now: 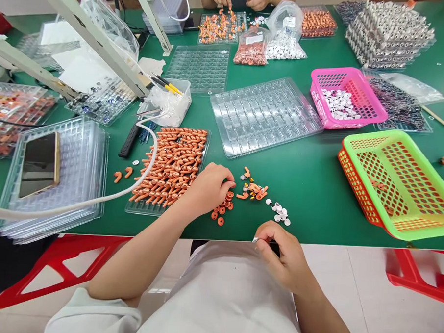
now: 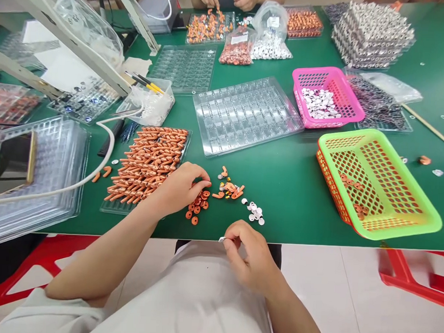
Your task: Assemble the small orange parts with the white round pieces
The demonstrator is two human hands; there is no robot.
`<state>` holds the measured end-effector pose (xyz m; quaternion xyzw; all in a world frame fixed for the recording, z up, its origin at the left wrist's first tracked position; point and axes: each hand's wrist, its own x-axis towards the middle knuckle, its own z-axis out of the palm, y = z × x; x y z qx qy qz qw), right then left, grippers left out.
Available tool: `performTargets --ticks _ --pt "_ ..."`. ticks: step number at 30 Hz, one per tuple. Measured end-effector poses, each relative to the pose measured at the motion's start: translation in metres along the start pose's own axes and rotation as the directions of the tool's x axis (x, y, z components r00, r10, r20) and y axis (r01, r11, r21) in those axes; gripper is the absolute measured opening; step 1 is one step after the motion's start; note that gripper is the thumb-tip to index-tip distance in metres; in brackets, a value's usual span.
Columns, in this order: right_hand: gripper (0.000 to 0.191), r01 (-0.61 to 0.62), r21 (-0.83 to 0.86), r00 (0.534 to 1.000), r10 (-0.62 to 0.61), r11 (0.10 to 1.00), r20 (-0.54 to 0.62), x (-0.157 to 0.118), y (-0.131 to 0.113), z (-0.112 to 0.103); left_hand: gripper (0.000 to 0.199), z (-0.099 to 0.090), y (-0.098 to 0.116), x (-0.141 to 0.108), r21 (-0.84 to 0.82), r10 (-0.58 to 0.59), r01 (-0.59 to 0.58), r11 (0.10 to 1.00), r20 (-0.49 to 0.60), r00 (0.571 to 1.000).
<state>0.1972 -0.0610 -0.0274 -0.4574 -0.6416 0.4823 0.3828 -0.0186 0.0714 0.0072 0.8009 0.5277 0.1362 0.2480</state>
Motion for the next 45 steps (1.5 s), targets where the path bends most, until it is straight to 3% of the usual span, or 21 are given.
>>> performTargets --ticks 4,8,11,14,18,22,28,31,37,41,45 --pt "0.010 0.013 0.032 0.984 -0.007 0.999 -0.177 0.000 0.001 0.005 0.017 0.001 0.021 -0.013 -0.296 -0.144 0.132 0.946 -0.018 0.989" --pt "0.011 0.161 0.030 0.950 -0.146 0.987 -0.275 0.004 -0.005 0.014 0.024 0.013 0.048 -0.027 -0.669 -0.157 0.163 0.725 0.071 0.985" --pt "0.015 0.211 -0.022 0.926 -0.207 0.977 -0.317 0.009 -0.010 0.018 0.021 0.025 0.060 -0.032 -0.798 -0.189 0.203 0.567 0.113 0.975" --pt "0.016 0.180 -0.069 0.918 -0.193 0.981 -0.345 0.010 -0.012 0.016 0.020 0.031 0.063 -0.036 -0.836 -0.216 0.240 0.493 0.150 0.965" --pt "0.015 0.145 -0.123 0.932 -0.177 0.982 -0.316 0.007 -0.013 0.008 0.021 0.031 0.057 -0.039 -0.828 -0.137 0.256 0.498 0.217 0.967" --pt "0.016 0.159 -0.202 0.943 -0.209 0.966 -0.259 0.005 -0.014 0.002 0.027 0.030 0.050 -0.042 -0.790 -0.055 0.243 0.563 0.258 0.965" --pt "0.015 0.222 -0.246 0.967 -0.245 0.943 -0.067 0.007 -0.015 -0.009 0.030 0.023 0.042 -0.039 -0.746 0.080 0.298 0.595 0.424 0.902" --pt "0.011 0.175 -0.173 0.980 -0.187 0.969 -0.060 0.009 -0.018 -0.014 0.023 0.021 0.042 -0.039 -0.723 0.098 0.308 0.619 0.460 0.883" --pt "0.010 -0.114 0.073 0.976 0.125 0.991 -0.180 0.013 -0.019 -0.015 0.016 0.032 0.045 -0.045 -0.700 -0.086 0.278 0.657 0.297 0.951" --pt "0.012 -0.221 0.145 0.965 0.238 0.964 -0.112 0.016 -0.017 -0.013 0.013 0.038 0.051 -0.048 -0.718 -0.084 0.204 0.665 0.199 0.976" --pt "0.011 -0.275 0.172 0.950 0.295 0.946 -0.106 0.020 -0.019 -0.012 0.014 0.039 0.054 -0.050 -0.673 -0.040 0.109 0.732 0.117 0.992"
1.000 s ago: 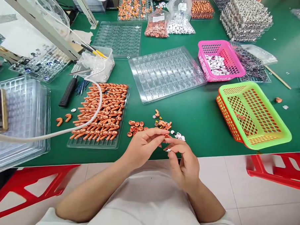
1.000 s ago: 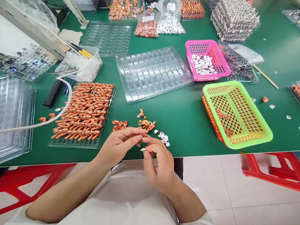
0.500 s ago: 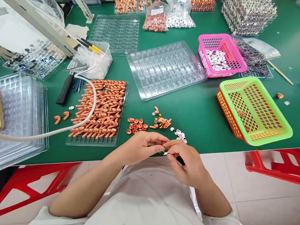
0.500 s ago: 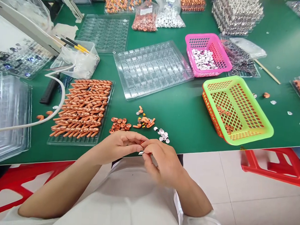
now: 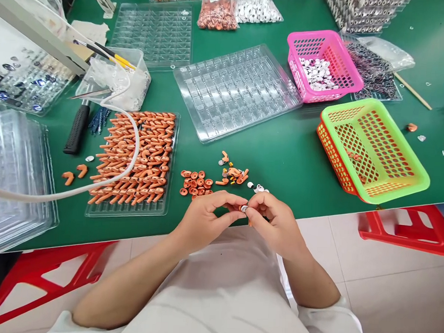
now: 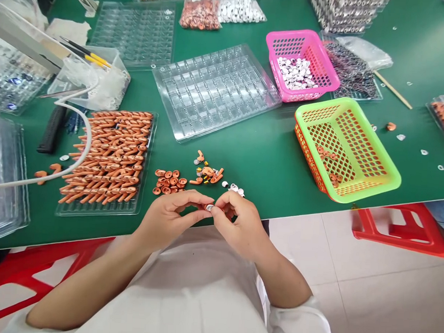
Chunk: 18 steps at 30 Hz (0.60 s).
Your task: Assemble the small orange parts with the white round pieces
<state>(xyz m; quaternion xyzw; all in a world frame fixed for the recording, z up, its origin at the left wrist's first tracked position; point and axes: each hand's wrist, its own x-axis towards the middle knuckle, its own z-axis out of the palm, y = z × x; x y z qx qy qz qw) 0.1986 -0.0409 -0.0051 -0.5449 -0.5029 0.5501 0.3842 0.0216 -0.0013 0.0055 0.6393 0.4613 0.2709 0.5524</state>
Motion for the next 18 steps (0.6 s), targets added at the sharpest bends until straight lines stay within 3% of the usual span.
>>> performTargets --ticks 7,18 --pt "0.012 -0.019 -0.042 1.000 0.019 0.999 0.010 0.002 -0.005 -0.004 0.017 -0.003 -0.001 0.000 0.140 0.178 -0.183 0.973 0.043 0.983" --pt "0.013 0.011 -0.212 0.996 0.007 0.977 0.085 0.004 -0.006 -0.012 0.027 -0.002 -0.009 0.001 0.199 0.323 -0.337 0.920 0.098 0.941"
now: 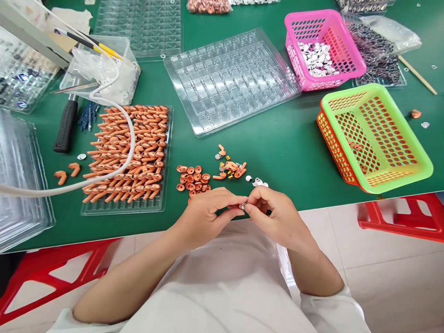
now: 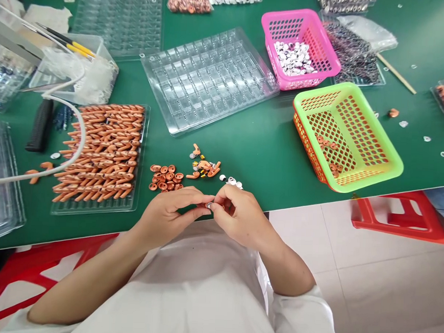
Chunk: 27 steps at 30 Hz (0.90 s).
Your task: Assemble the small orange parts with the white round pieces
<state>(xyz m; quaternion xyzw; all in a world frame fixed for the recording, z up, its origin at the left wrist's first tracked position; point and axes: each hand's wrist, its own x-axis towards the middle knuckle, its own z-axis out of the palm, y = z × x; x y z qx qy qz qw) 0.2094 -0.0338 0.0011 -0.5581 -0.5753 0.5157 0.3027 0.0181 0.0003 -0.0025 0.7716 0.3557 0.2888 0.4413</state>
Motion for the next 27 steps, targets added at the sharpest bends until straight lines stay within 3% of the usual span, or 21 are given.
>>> performTargets --ticks 8,17,27 --pt "0.014 -0.028 0.027 1.000 0.028 0.999 0.006 0.002 0.003 0.004 0.025 0.006 -0.007 -0.003 0.086 0.100 -0.096 0.992 -0.043 0.994" --pt "0.011 -0.181 0.212 0.983 0.173 0.960 0.057 0.003 0.004 0.006 0.025 0.007 -0.006 -0.007 0.116 0.185 -0.172 0.978 -0.107 0.977" --pt "0.020 -0.254 0.390 0.964 0.202 0.885 0.171 -0.002 0.002 0.008 0.028 0.005 0.001 -0.015 0.153 0.227 -0.208 0.966 -0.117 0.967"
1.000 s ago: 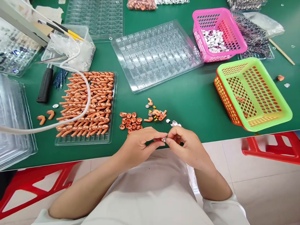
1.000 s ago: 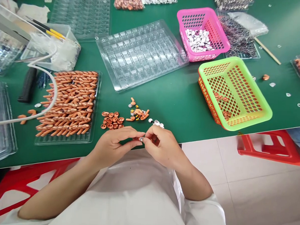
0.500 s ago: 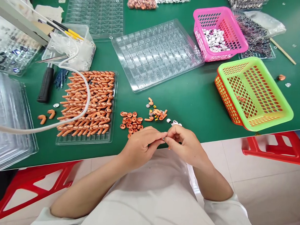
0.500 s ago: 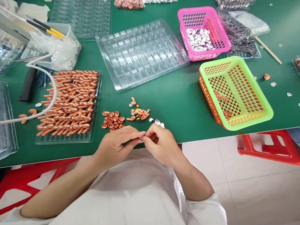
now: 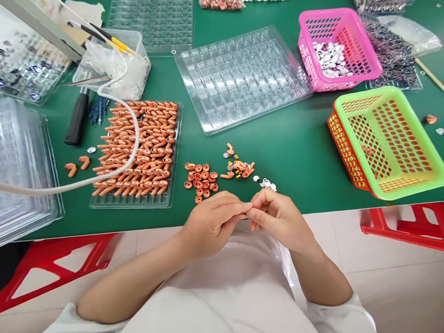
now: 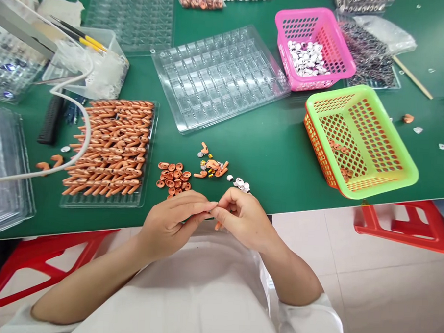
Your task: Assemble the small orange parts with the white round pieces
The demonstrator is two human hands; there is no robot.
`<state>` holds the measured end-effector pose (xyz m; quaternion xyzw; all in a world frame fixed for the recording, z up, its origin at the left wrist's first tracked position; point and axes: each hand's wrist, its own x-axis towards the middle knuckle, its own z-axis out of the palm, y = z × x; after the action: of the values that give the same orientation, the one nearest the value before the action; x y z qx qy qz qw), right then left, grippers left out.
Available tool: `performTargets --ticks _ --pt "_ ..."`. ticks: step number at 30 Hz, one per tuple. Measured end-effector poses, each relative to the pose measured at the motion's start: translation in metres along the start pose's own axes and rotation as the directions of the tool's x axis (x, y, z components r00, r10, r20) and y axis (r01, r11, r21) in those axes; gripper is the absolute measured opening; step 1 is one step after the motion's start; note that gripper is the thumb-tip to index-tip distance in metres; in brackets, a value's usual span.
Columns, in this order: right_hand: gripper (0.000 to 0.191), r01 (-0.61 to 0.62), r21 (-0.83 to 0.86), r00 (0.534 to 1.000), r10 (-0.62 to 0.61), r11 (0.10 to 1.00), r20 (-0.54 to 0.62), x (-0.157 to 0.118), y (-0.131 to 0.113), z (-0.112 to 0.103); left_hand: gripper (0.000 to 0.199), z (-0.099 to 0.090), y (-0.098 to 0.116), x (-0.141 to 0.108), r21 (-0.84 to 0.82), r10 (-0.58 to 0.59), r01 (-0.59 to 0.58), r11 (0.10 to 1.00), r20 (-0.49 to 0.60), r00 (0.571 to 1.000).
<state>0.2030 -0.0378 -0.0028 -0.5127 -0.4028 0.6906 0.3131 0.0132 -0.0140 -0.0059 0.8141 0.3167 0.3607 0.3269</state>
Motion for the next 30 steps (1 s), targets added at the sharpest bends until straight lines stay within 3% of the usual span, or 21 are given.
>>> performTargets --ticks 8,11,13,16,20,24,30 --pt "0.020 -0.025 0.005 1.000 0.025 1.000 -0.008 0.007 -0.003 0.004 0.027 0.004 -0.003 -0.005 -0.052 -0.063 0.061 0.997 -0.044 0.997" --pt "0.019 -0.007 -0.039 0.999 0.004 0.999 -0.055 0.009 -0.002 0.005 0.025 0.001 -0.001 -0.001 -0.144 -0.183 0.183 0.973 0.011 0.983" --pt "0.020 0.019 -0.072 0.996 -0.026 0.997 -0.085 0.009 -0.002 0.005 0.021 -0.001 0.002 0.002 -0.228 -0.330 0.341 0.912 0.087 0.940" --pt "0.019 0.059 -0.061 0.996 -0.063 0.996 -0.066 0.007 -0.002 0.004 0.016 -0.003 0.005 0.008 -0.370 -0.521 0.548 0.750 0.180 0.834" --pt "0.016 0.116 0.021 0.993 -0.116 0.993 0.006 0.002 0.002 0.000 0.019 -0.006 0.008 0.012 -0.506 -0.640 0.648 0.569 0.223 0.735" --pt "0.018 0.212 -0.032 0.977 -0.213 0.977 -0.021 -0.002 0.007 -0.001 0.017 -0.004 0.008 0.015 -0.532 -0.683 0.668 0.520 0.210 0.700" --pt "0.010 0.318 -0.330 0.926 -0.366 0.889 -0.093 -0.006 0.006 0.002 0.013 0.004 0.007 0.015 -0.540 -0.707 0.681 0.494 0.207 0.677"
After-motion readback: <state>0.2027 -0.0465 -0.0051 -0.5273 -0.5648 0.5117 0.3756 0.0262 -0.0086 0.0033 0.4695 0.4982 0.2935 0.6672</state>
